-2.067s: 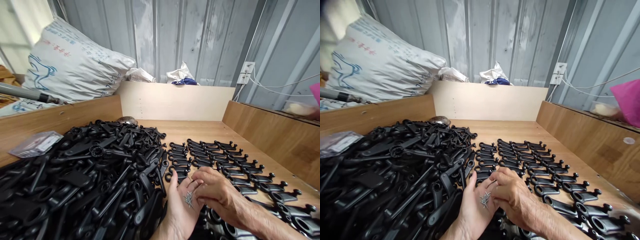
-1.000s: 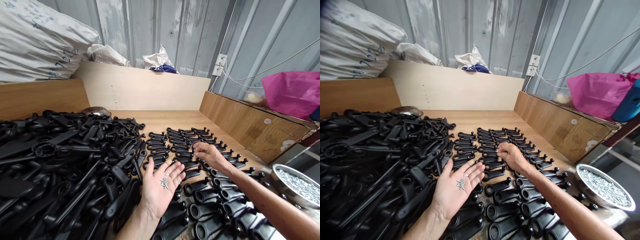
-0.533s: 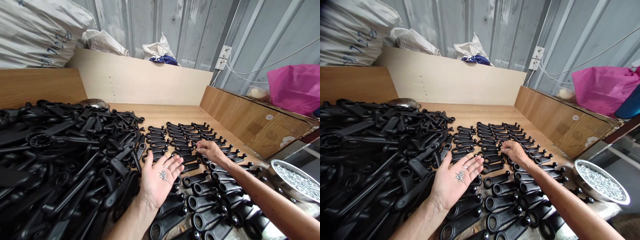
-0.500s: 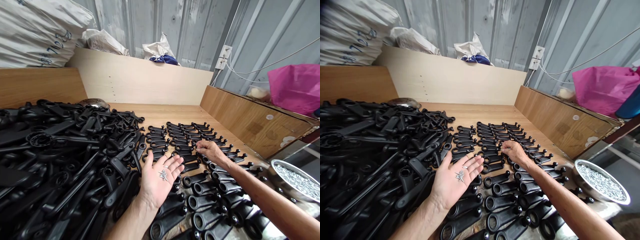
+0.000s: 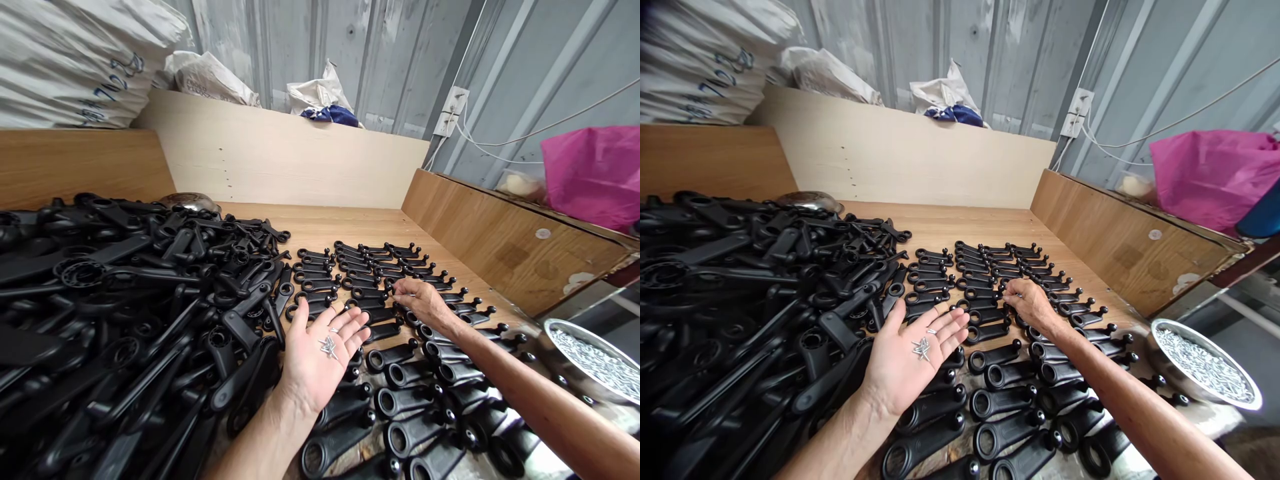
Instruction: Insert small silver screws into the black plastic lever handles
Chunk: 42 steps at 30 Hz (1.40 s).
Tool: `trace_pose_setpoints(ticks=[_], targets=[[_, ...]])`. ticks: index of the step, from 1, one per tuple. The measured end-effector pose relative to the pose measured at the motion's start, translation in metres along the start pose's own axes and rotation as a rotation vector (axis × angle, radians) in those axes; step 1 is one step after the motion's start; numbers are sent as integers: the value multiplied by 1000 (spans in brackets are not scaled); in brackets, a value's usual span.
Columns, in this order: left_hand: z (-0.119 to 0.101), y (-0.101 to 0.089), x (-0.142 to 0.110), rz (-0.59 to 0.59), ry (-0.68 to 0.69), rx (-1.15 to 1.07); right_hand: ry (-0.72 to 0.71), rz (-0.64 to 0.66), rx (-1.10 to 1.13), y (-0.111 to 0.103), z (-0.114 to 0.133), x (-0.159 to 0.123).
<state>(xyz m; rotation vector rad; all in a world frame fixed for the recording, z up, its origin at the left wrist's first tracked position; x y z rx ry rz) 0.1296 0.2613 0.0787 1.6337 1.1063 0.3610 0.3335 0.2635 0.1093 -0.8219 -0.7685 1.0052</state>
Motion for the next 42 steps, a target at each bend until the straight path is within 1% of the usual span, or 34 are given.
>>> trace_pose_setpoints(ticks=[3, 8, 11, 13, 15, 17, 19, 21, 23, 24, 27, 31, 34, 39, 42], targets=[[-1, 0, 1, 0, 5, -3, 1, -13, -18, 0, 3, -2], [-1, 0, -1, -8, 3, -4, -7, 7, 1, 0, 4, -4], [0, 0, -1, -20, 0, -20, -7, -10, 42, -7, 4, -3], [0, -1, -1, -26, 1, -28, -20, -24, 83, -12, 10, -5], [2, -2, 0, -17, -8, -32, -68, -20, 133, -16, 27, -13], [4, -2, 0, -2, -23, -39, -150, 9, 184, -17, 54, -26], [5, 1, 0, 36, -31, -62, -281, 67, 213, -13, 90, -45], [6, 5, -1, 84, -41, -93, -453, 129, 200, -6, 126, -66], [8, 9, -2, 118, -69, -127, -584, 166, 163, 3, 152, -83], [10, 9, -3, 124, -85, -139, -617, 173, 142, 7, 159, -88], [13, 11, -4, 148, -105, -151, -636, 150, 102, 14, 165, -90], [15, 13, -7, 172, -114, -148, -639, 82, 105, 13, 164, -87], [19, 15, -9, 186, -144, -168, -648, 51, 65, 12, 165, -85], [21, 17, -8, 236, -154, -142, -686, 32, -46, 16, 165, -83], [21, 20, -9, 266, -150, -137, -682, 30, -97, 18, 162, -82]])
Point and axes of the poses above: each hand's wrist, its own x-axis towards the middle knuckle, its own y-axis out of the palm, z = x × y, the point moved 9 cm from there along x, towards the middle knuckle, and after that the axes turned 10 degrees about y, right-handed, at the moved point
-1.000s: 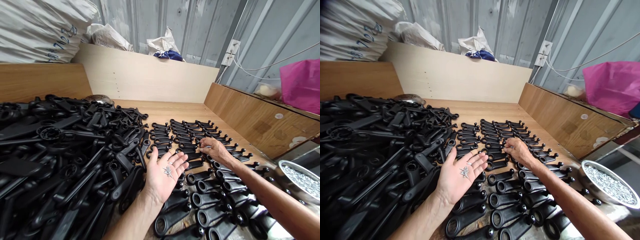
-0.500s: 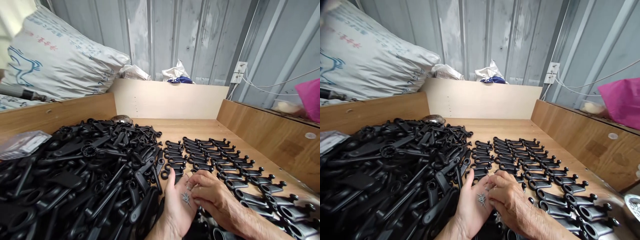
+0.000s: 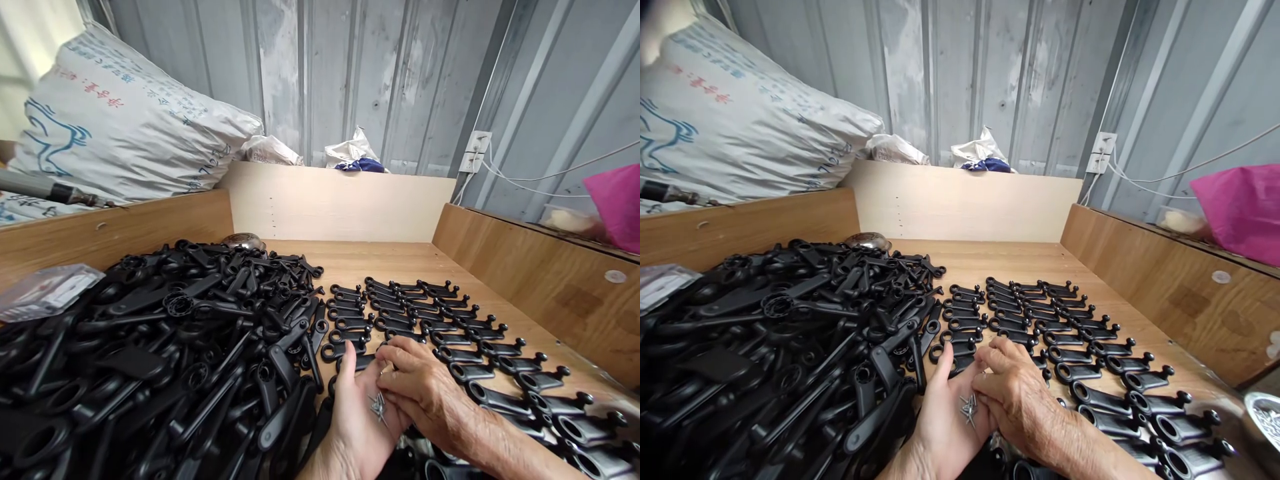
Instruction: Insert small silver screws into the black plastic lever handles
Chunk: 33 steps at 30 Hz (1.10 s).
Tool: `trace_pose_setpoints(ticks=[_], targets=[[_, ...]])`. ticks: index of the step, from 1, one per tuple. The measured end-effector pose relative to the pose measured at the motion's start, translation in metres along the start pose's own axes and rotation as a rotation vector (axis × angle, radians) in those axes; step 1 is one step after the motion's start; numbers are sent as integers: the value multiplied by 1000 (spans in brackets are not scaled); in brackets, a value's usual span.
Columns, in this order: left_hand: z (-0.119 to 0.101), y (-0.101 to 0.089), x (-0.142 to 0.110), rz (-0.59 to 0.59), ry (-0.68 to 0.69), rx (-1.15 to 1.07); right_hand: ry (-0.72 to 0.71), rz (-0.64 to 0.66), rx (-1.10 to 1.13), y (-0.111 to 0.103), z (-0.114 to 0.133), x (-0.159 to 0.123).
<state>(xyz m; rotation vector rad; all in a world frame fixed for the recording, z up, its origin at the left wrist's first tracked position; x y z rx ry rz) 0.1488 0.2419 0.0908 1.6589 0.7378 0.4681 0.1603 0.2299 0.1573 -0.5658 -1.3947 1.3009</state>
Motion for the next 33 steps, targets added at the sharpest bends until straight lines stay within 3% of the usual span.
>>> trace_pose_setpoints(ticks=[4, 10, 13, 16, 22, 27, 33], targets=[[0, 7, -3, 25, -12, -18, 25, 0, -28, -2, -1, -1], [2, 4, -5, -68, -55, -42, 56, 15, -13, -3, 0, -1], [3, 0, -4, -80, -59, -9, 86, 4, 133, -7, -5, -2], [1, -5, -2, -68, -33, 74, 202, -42, 348, -21, -28, -4], [-10, -17, 2, -178, 46, 190, 531, -103, 470, -45, -111, -25], [-13, -16, 2, -189, 70, 217, 724, -71, 550, -28, -153, -50], [-15, -17, 2, -199, 89, 228, 819, -23, 610, -6, -163, -58]])
Point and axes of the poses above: each hand's wrist, its own x-axis towards the middle knuckle, its own y-axis out of the palm, z = x × y, the point moved 9 cm from there along x, towards the middle knuckle, and after that the axes turned 10 degrees about y, right-handed, at the moved point
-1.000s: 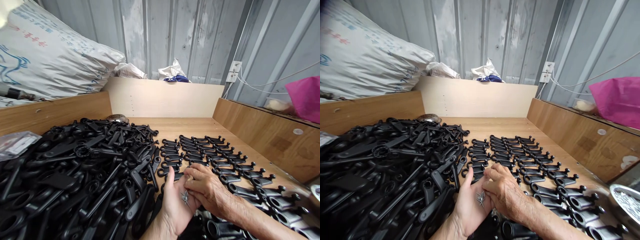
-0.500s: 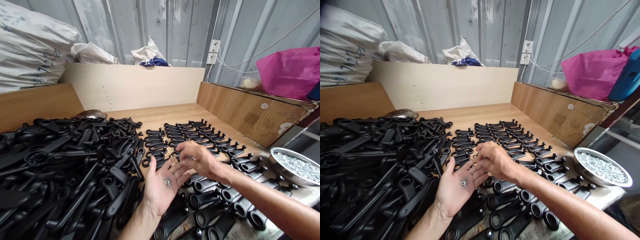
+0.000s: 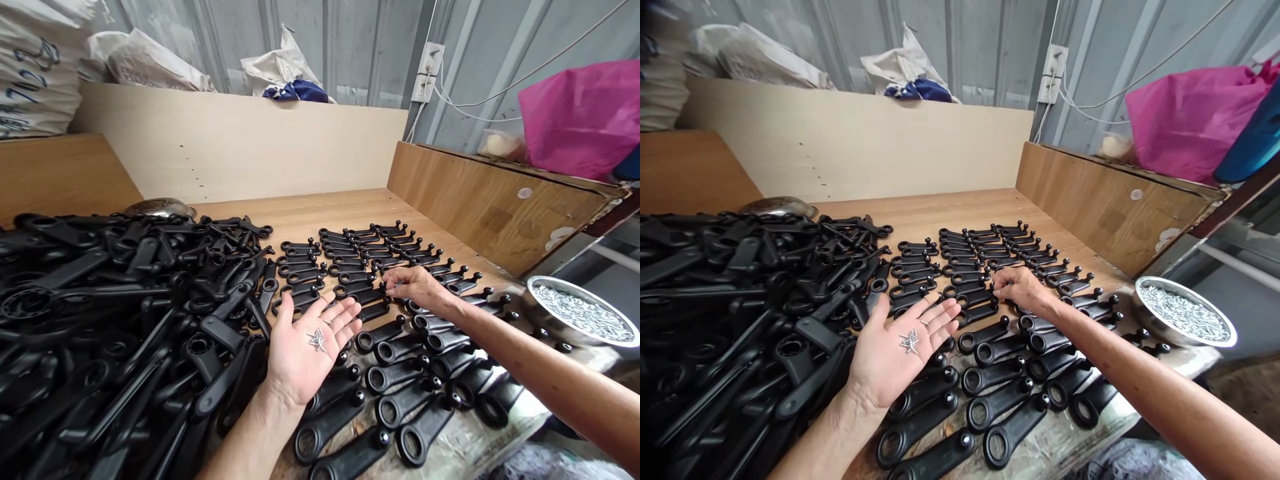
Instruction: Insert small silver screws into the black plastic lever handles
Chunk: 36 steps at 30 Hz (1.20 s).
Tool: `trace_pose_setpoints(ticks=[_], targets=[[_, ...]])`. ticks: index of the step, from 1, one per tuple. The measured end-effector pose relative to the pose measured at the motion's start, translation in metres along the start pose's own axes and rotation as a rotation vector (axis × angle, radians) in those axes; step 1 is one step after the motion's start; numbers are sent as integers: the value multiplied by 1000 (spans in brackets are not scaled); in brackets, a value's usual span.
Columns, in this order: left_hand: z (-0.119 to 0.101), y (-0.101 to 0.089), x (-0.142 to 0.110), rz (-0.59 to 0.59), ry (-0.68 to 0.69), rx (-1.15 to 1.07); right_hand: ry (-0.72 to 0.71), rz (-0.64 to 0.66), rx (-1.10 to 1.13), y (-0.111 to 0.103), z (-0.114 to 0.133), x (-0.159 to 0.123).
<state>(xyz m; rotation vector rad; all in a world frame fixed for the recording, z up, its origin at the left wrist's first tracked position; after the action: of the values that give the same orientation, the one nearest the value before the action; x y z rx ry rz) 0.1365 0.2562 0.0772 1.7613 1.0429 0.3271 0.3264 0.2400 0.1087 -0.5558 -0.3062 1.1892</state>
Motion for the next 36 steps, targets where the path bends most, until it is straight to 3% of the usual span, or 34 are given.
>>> trace_pose_setpoints(ticks=[23, 36], targets=[[-1, 1, 2, 1, -3, -27, 118, 46, 104, 4, -7, -6], [-2, -1, 1, 1, -2, -33, 61, 8, 41, 3, -11, -2]])
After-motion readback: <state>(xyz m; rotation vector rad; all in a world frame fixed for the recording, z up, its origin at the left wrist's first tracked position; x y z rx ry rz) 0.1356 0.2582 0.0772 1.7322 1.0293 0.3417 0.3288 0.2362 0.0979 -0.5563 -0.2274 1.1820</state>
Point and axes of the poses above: each hand's wrist, its own x-axis towards the middle knuckle, its own y-axis out of the palm, z = x × y, the point moved 9 cm from there along x, towards the middle knuckle, and after that the axes turned 10 degrees about y, right-handed, at the moved point
